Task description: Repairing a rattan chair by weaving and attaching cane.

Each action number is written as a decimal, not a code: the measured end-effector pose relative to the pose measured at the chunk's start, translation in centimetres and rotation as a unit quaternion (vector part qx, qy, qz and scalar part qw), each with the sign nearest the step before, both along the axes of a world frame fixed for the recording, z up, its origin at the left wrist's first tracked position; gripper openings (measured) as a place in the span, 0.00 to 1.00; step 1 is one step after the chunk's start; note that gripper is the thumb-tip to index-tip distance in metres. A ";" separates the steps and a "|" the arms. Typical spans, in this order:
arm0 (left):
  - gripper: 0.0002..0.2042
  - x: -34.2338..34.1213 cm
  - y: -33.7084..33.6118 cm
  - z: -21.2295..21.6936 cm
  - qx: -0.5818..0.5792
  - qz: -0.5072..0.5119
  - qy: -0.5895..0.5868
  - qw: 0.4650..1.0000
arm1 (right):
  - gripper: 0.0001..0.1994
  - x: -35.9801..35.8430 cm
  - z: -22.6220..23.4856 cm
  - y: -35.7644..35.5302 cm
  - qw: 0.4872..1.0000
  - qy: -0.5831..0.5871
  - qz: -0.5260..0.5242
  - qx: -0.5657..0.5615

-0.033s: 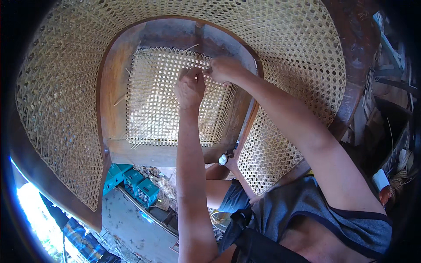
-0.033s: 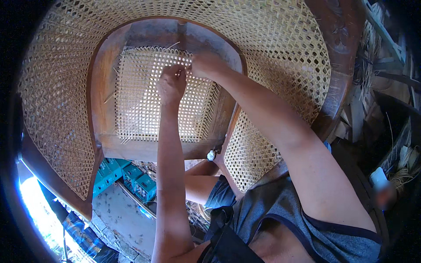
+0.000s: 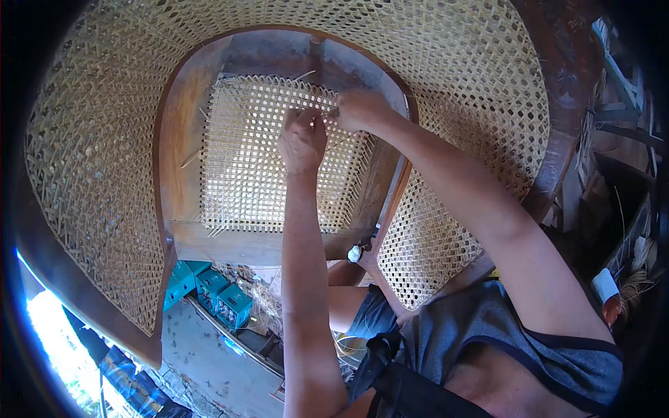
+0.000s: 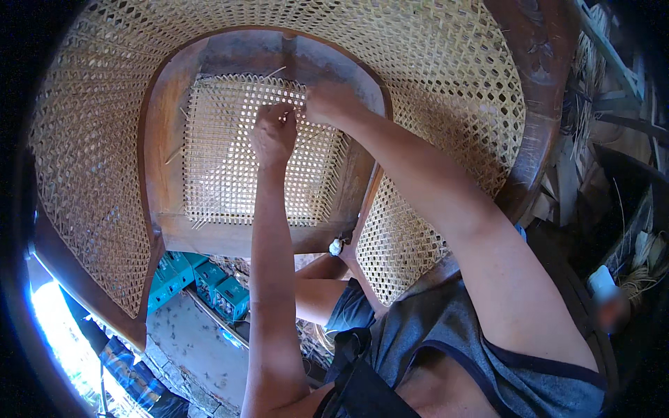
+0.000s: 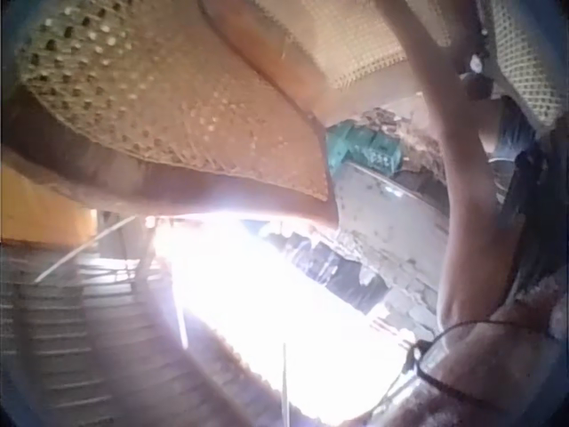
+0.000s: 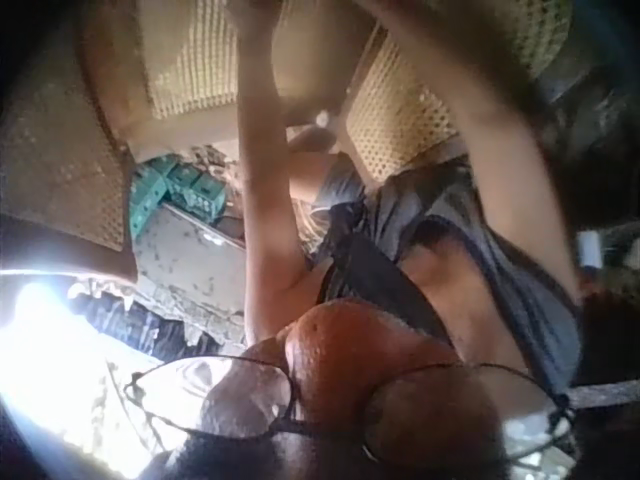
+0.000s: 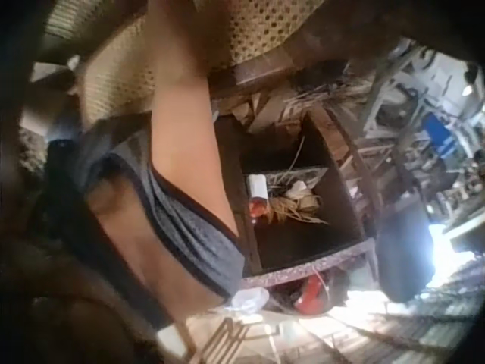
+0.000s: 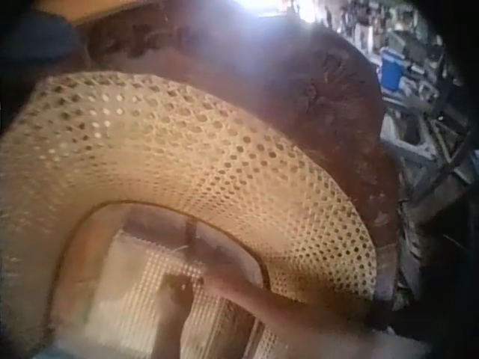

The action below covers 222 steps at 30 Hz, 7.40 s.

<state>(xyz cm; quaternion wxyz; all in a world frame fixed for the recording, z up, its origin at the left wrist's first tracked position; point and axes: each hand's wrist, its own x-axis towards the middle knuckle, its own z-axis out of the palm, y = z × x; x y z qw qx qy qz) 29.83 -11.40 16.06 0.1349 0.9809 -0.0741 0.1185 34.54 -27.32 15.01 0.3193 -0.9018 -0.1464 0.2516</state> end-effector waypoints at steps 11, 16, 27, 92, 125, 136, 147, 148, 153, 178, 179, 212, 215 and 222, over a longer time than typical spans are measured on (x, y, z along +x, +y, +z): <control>0.03 -1.0 -0.8 -0.6 -0.002 0.064 -0.001 0.998 | 0.19 0.6 -2.4 -1.2 0.994 0.046 -0.005 0.096; 0.05 -1.2 -0.8 -0.6 0.013 0.034 -0.007 0.999 | 0.18 0.3 -4.3 -1.9 0.993 -0.067 -0.082 0.058; 0.09 1.8 -4.0 -1.0 -0.331 0.002 0.126 0.935 | 0.20 1.6 -2.5 -5.6 0.984 -0.071 -0.066 0.151; 0.09 2.6 -0.9 0.2 0.048 -0.008 0.124 0.991 | 0.15 2.6 -2.0 -1.3 0.988 0.144 0.009 0.063; 0.11 0.4 -3.1 -2.4 -0.058 -0.076 -0.032 0.995 | 0.13 0.2 -3.4 -3.6 0.986 -0.094 -0.132 0.049; 0.05 2.9 -1.8 -2.6 -0.158 -0.041 0.028 0.986 | 0.15 1.6 -2.4 -3.6 0.999 0.026 0.038 0.027; 0.05 2.6 -1.4 -2.4 -0.201 0.031 0.148 0.968 | 0.14 0.6 -2.5 -1.8 0.998 -0.058 -0.026 0.028; 0.05 2.6 -1.4 -2.4 -0.200 0.031 0.148 0.968 | 0.15 0.7 -2.6 -1.7 0.996 -0.060 -0.041 0.051; 0.05 2.2 -1.5 -2.4 -0.101 -0.060 0.040 0.992 | 0.16 0.9 -2.9 -1.9 0.995 -0.040 -0.050 0.077; 0.02 1.3 -2.9 -2.3 -0.019 -0.024 -0.005 1.000 | 0.17 1.5 -2.3 -1.7 0.997 0.013 -0.080 -0.007; 0.02 1.1 -3.0 -2.5 -0.020 -0.005 -0.012 1.000 | 0.17 1.1 -2.4 -2.1 0.997 0.011 -0.078 -0.007; 0.13 2.6 -3.9 -3.5 -0.450 0.131 0.275 0.839 | 0.11 0.0 -1.5 -4.4 0.995 -0.050 -0.079 0.025; 0.13 2.7 -3.2 -3.6 -0.435 0.137 0.263 0.850 | 0.11 0.0 -2.5 -3.8 0.996 0.035 -0.079 0.031; 0.12 3.4 -2.3 -2.9 -0.431 0.075 0.271 0.857 | 0.13 0.3 -5.4 -2.3 0.994 0.089 -0.033 0.060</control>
